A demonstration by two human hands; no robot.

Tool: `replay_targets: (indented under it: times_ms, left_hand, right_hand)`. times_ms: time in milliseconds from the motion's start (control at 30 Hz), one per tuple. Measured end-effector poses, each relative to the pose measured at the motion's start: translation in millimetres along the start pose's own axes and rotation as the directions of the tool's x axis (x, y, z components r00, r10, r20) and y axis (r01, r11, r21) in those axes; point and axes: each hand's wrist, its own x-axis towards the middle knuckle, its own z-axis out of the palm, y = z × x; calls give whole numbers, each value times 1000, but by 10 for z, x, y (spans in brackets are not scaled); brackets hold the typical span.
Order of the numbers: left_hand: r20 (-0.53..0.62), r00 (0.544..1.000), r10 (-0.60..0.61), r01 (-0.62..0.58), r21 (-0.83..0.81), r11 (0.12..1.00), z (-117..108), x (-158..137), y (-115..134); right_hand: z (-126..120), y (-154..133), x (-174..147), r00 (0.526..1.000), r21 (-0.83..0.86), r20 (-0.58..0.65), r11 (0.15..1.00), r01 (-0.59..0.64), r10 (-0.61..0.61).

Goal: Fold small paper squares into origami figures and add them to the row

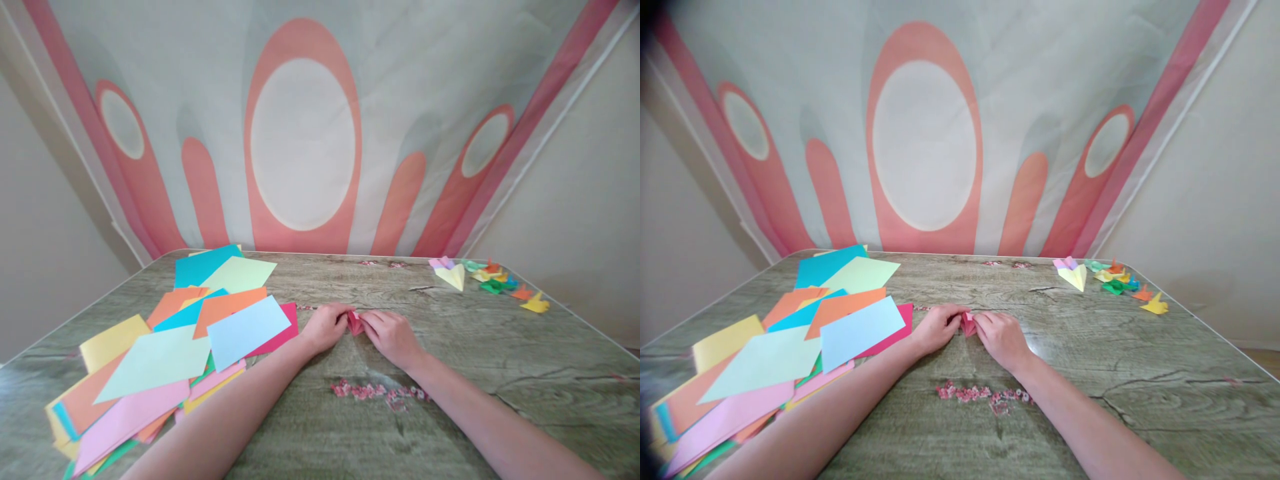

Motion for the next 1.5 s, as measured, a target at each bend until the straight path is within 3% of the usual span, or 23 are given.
replay_targets:
  times_ms: [600, 833, 1067, 1500]
  left_hand:
    - [21, 998, 58, -58, 0, 998, -2, -10, -31]
    - [15, 999, 29, -29, 12, 1000, 6, 13, -22]
    - [-43, 996, -81, 81, -16, 997, 45, 18, -42]
    - [-59, 992, -108, 105, -47, 993, 122, 45, -94]
  right_hand:
    - [8, 8, -14, 998, 16, 25, 998, -64, 63]
    - [7, 5, -13, 998, 12, 17, 998, -68, 68]
    - [24, 12, -21, 998, 10, 10, 998, -56, 55]
    - [51, 38, -20, 994, 63, -16, 992, -108, 109]
